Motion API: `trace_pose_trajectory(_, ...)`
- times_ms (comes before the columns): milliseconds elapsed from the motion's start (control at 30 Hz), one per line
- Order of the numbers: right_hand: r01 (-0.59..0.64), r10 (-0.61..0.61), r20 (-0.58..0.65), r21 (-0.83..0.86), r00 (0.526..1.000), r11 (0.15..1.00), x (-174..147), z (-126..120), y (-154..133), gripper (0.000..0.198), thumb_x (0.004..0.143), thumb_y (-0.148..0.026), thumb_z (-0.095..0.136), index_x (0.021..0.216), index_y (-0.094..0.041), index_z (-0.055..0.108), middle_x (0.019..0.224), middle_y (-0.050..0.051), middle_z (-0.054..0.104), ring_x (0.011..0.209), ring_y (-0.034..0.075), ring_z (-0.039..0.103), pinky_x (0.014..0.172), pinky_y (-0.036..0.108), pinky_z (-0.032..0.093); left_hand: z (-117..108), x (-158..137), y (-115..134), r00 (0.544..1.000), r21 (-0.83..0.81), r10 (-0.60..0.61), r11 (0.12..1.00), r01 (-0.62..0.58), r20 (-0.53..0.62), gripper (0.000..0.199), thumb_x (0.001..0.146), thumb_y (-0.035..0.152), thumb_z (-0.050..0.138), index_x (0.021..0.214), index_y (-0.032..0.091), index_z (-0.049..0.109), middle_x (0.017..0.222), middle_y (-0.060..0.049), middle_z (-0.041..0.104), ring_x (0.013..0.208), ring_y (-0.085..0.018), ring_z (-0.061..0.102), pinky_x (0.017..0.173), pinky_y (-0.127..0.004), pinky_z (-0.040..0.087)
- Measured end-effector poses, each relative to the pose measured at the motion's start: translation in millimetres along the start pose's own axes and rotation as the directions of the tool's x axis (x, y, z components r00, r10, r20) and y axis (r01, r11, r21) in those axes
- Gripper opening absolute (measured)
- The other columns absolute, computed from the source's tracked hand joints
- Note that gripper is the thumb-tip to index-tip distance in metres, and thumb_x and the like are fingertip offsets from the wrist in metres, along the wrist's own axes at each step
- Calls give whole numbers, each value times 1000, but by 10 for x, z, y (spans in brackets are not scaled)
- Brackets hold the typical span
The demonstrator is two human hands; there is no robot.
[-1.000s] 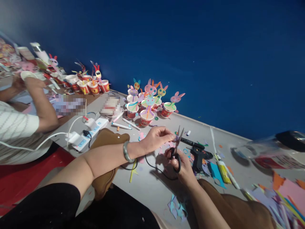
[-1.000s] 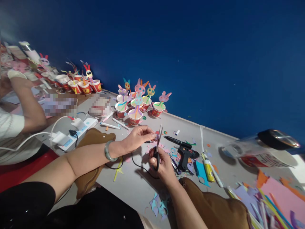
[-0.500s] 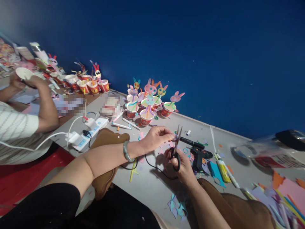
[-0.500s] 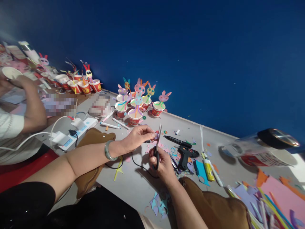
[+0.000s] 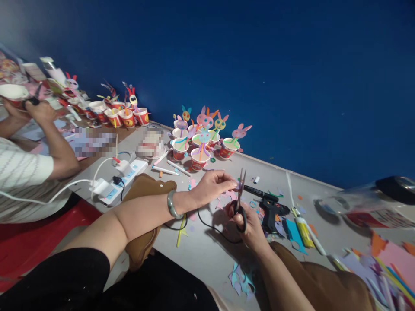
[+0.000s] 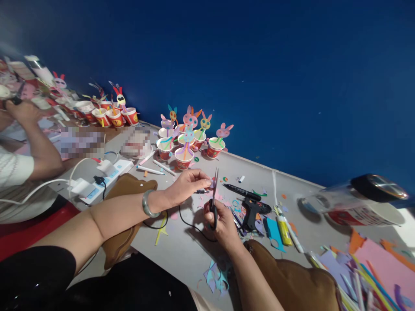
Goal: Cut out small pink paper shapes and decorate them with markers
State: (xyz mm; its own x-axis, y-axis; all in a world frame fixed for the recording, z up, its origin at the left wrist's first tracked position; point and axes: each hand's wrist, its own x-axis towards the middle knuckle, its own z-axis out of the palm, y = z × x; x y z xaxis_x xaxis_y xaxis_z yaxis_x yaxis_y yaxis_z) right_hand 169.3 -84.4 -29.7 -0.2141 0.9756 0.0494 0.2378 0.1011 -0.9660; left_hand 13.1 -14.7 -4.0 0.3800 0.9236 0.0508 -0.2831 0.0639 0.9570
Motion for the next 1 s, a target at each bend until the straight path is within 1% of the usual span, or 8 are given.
trace_pose_trajectory(100,0,0,-9,-23,1000,1000,-4,-12,14,63,70,-84,54,63,-21,50,61,0,47,56,15,43,49,28,40,-1,-2,11,1000,-2,1,1000,-1,-2,15,74,25,72,76,12,64,74,-1,65,72,-9,60,72,-24,47)
trace_pose_trajectory(233,53,-55,-26,-75,998,996,-3,-28,31,63,73,-83,52,62,-20,51,60,0,49,57,14,44,52,28,40,0,-4,20,1000,-15,-10,1000,10,-2,17,74,26,73,77,12,65,74,-1,65,72,-9,60,72,-24,48)
trace_pose_trajectory(367,59,-62,-33,-94,997,994,-1,-28,13,64,73,-84,51,62,-21,50,59,0,48,56,15,44,52,28,39,-12,2,14,999,-18,-19,1000,19,27,21,70,27,77,79,12,65,76,-2,67,73,-9,61,72,-24,50)
trace_pose_trajectory(533,41,-42,-8,-85,999,996,-7,-33,5,64,73,-84,50,62,-21,49,60,0,48,56,15,43,51,28,39,-20,15,-1,999,-36,-15,999,16,31,20,69,26,78,76,12,65,73,-1,67,72,-9,62,72,-24,51)
trace_pose_trajectory(700,54,-53,16,-82,998,995,-9,-58,69,64,73,-84,51,64,-20,50,62,0,49,60,15,43,56,28,36,-7,14,11,999,-48,-35,998,36,18,19,69,25,77,75,12,65,72,-1,67,71,-10,63,72,-25,51)
trace_pose_trajectory(867,64,-61,40,-93,997,994,-7,-45,56,63,74,-83,51,66,-20,51,63,0,50,60,15,44,56,29,35,-4,6,21,999,-48,-24,999,25,21,18,69,24,77,73,12,64,71,-1,67,71,-10,63,72,-25,51)
trace_pose_trajectory(967,71,-65,41,-145,997,987,0,-118,24,57,73,-77,59,66,-20,55,65,1,53,62,16,47,57,30,37,-15,4,23,1000,-40,-17,999,18,18,20,70,26,76,74,12,64,71,-1,66,71,-10,63,71,-25,50)
trace_pose_trajectory(1000,73,-72,11,-166,997,983,2,-171,14,54,70,-73,65,66,-20,56,65,1,54,63,17,47,58,31,38,-21,5,25,1000,-35,-13,999,14,11,20,71,27,76,75,12,64,71,-1,66,71,-10,63,70,-24,49)
